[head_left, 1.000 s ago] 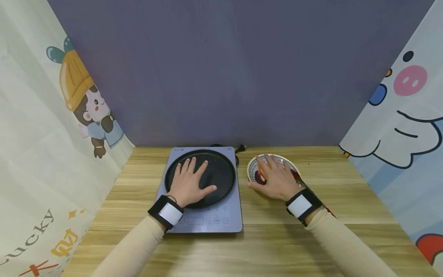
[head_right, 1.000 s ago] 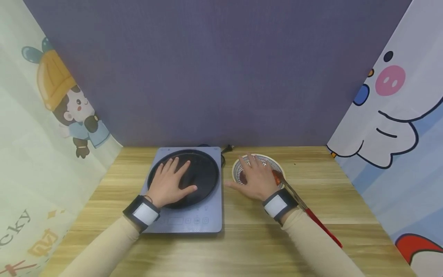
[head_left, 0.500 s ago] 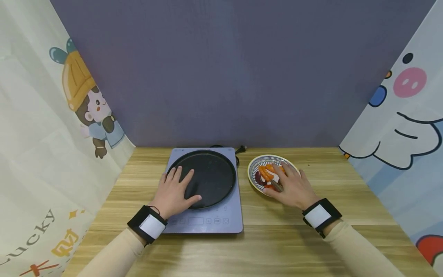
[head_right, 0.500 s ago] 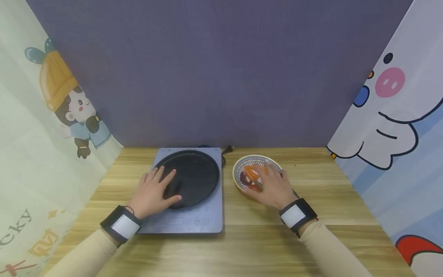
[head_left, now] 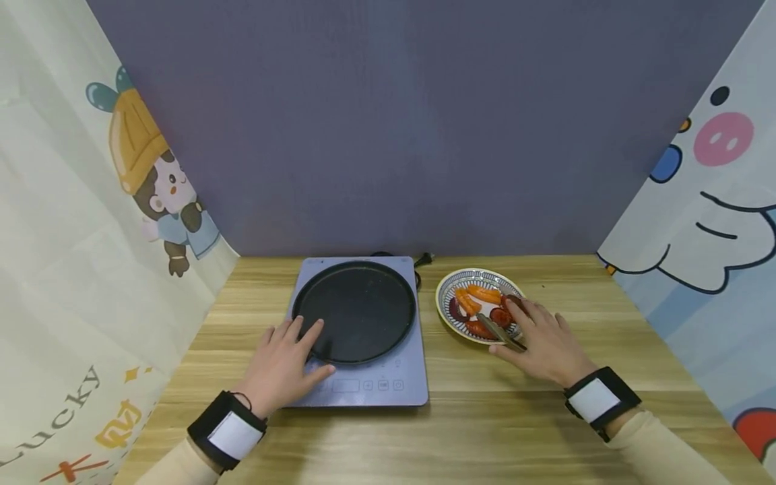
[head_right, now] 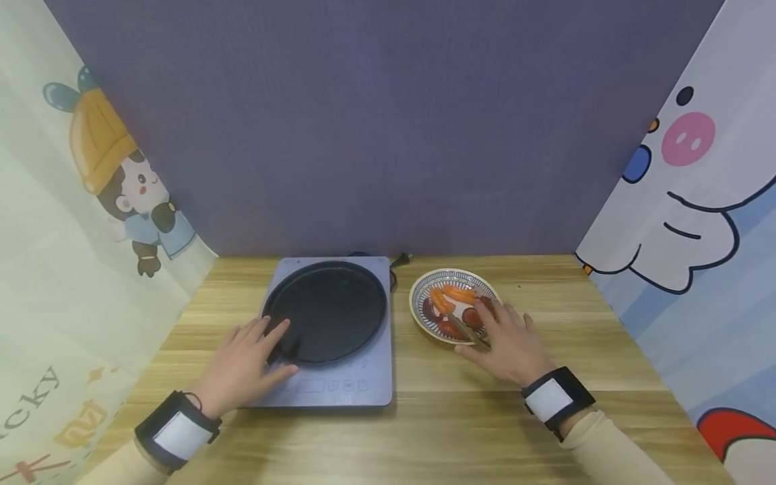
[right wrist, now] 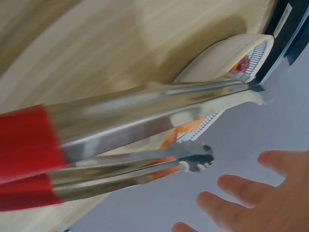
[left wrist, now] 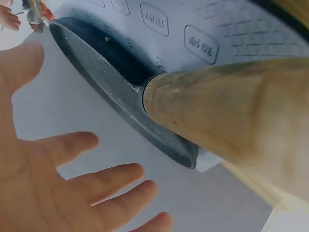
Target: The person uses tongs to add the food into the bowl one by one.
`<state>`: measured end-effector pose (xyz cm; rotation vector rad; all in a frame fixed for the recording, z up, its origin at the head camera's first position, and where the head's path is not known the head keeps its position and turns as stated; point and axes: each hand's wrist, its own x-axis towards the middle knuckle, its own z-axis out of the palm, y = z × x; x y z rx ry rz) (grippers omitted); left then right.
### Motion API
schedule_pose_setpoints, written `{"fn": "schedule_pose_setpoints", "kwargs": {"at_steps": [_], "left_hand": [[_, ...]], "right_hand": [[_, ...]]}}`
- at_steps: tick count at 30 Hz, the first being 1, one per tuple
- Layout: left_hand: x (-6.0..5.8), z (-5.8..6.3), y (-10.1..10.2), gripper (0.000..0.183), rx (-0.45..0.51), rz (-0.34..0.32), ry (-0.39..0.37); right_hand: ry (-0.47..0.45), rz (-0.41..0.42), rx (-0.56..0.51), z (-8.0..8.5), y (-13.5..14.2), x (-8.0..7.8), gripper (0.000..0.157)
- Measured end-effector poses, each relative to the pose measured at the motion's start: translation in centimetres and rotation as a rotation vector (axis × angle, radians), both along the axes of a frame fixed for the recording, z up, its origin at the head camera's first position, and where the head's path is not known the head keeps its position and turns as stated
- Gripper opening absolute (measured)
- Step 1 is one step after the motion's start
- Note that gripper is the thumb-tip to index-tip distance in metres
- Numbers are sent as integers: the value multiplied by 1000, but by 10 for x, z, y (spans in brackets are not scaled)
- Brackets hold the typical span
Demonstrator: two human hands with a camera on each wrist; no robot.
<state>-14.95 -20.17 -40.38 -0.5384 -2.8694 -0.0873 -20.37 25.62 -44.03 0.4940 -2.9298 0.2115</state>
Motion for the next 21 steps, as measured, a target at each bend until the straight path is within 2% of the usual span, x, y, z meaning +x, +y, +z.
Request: {"fn": "schedule_pose_setpoints", "kwargs": {"at_steps": [8, 15, 21], "left_hand": [[20, 1, -10, 77, 23, 40, -43], [38, -8, -21, 74, 102, 47, -39], [51, -15, -33, 63, 148, 70, -15]], "right_hand": [[-44, -21, 12, -1, 16, 12, 96], [-81, -55, 20, -5, 29, 27, 98], [-116, -98, 13, -7, 39, 37, 101]]}}
